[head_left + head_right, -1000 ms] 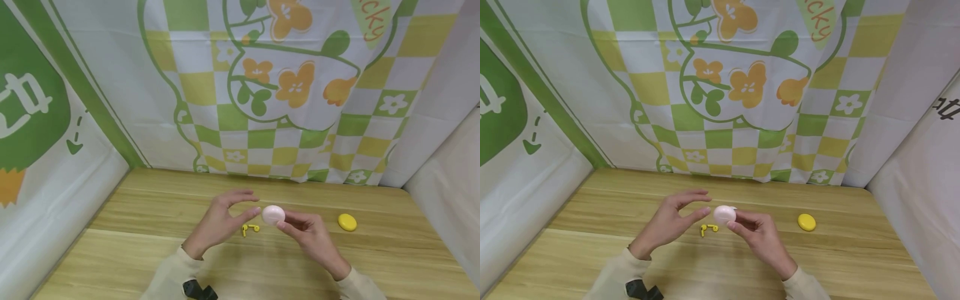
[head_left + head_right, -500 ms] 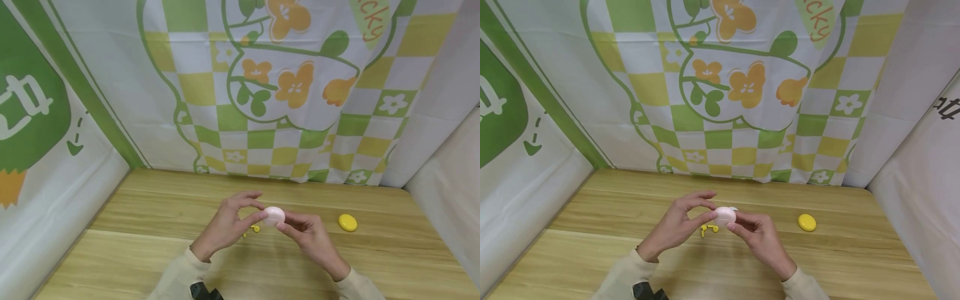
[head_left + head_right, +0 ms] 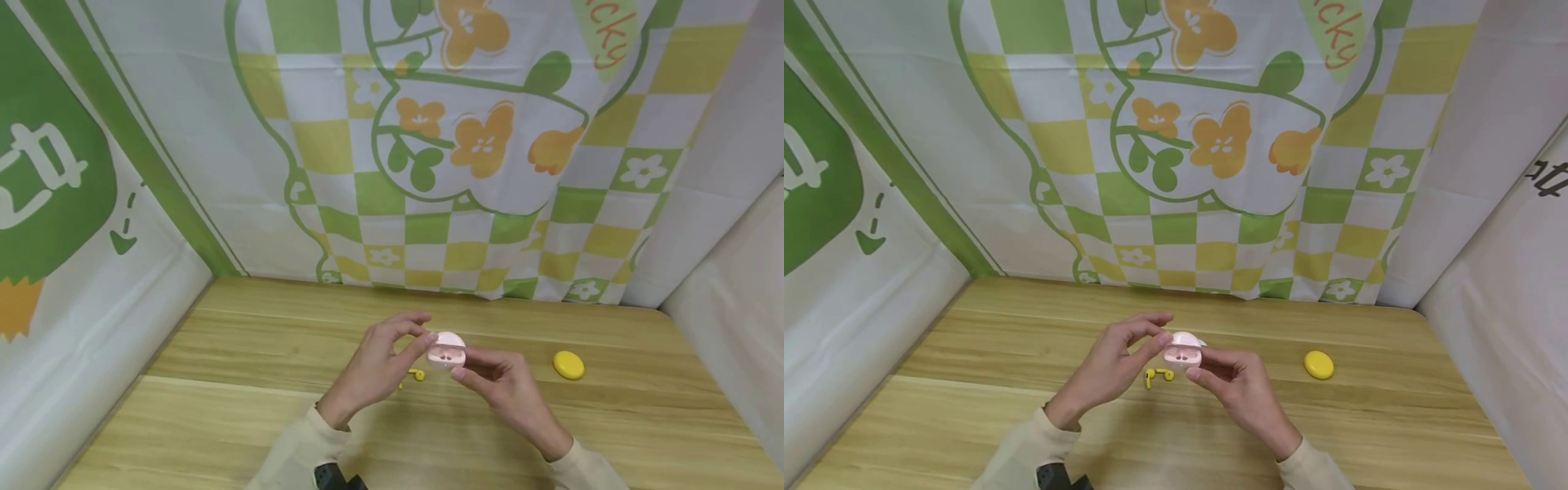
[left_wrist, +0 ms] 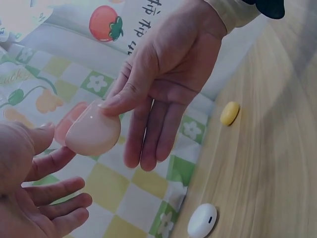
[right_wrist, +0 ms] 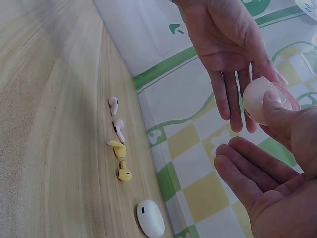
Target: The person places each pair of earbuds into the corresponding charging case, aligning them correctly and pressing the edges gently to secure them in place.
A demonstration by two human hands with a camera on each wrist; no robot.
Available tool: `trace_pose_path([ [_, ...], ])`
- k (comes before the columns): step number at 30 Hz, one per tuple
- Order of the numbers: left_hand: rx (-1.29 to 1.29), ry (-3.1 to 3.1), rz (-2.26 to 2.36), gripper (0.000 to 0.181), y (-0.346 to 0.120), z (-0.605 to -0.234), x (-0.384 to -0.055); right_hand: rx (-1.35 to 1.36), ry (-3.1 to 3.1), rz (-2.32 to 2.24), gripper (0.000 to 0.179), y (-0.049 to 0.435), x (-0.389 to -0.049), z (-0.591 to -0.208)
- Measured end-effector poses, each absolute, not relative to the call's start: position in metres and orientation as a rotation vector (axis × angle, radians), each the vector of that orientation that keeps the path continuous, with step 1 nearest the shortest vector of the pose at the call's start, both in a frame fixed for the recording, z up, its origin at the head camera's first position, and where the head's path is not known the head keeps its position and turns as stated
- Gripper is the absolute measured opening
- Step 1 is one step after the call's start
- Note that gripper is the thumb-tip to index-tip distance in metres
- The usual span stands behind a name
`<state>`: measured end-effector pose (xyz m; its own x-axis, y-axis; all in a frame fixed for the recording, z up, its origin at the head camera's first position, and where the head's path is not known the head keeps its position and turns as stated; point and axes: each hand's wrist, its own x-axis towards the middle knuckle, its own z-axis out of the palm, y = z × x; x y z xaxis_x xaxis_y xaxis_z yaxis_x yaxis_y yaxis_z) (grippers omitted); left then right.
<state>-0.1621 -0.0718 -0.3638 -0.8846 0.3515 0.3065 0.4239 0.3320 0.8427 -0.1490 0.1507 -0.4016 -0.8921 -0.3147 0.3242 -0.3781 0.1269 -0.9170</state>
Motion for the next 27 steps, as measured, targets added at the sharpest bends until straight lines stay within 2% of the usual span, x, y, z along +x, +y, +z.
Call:
trace_pose_path([
  [13, -0.657, -2.562, -1.672, 0.033, -0.076, -0.367, -0.164, 0.768, -2.281, 1.904, 0.030, 0.151, -0.149, -0.403],
  [21, -0.515, -2.582, -1.514, 0.031, -0.104, -0.374, -0.168, 0.735, -2.275, 1.896, 0.029, 0.155, -0.150, -0.404],
  [27, -0.438, -2.648, -1.277, 0.036, -0.137, -0.395, -0.177, 0.694, -2.284, 1.895, 0.029, 0.158, -0.150, -0.403],
])
